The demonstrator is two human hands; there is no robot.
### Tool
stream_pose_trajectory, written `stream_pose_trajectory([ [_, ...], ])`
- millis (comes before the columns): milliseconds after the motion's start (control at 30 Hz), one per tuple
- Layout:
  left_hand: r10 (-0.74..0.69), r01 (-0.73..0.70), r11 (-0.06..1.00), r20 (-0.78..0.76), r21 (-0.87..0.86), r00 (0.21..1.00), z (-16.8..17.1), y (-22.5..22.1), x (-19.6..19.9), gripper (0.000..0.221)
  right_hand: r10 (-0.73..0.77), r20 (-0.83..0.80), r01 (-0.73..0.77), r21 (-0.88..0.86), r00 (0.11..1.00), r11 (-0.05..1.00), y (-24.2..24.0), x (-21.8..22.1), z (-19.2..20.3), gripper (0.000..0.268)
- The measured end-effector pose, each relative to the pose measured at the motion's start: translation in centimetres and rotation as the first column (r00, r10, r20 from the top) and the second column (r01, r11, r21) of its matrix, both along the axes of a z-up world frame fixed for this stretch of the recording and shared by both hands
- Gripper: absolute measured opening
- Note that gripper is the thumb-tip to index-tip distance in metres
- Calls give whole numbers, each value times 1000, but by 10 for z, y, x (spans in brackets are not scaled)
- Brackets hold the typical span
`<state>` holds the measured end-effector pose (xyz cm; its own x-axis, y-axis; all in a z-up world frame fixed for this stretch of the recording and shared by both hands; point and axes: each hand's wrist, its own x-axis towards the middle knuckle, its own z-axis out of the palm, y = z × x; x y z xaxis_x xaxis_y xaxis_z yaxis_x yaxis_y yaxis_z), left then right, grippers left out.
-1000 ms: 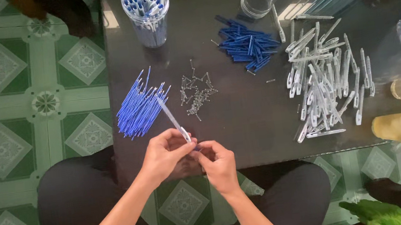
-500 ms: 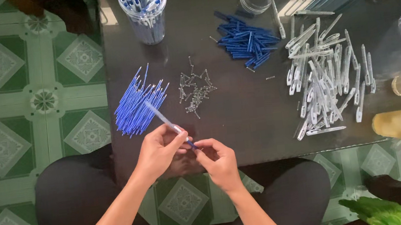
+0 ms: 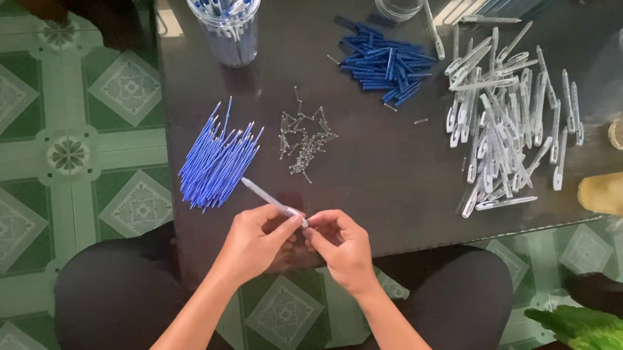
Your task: The person assembles pens by inserting ink cartridges into clear barrels and attaching blue end caps by hand.
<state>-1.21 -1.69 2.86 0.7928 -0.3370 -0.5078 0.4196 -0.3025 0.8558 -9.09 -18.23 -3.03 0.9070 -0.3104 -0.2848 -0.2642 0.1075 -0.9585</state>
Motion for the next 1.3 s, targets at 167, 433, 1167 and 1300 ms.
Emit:
stream_pose_trajectory([
  [167, 110, -113, 991, -54, -72, 992, 18, 2, 3, 30, 45, 52, -49, 72, 998, 996, -2, 3, 9, 24],
  [433, 96, -98, 991, -27, -90, 995, -13, -1, -2, 25, 104, 46, -104, -4, 994, 995, -5, -3, -12, 9],
  [1167, -567, -304, 730, 791, 612, 231, 112, 69, 227, 19, 171, -168, -168, 32, 971, 985, -3, 8, 32, 17],
  [1300, -576, -183, 613, 594, 768, 561, 108, 28, 247, 18, 193, -102, -191, 26, 976, 981, -6, 6, 21, 16],
])
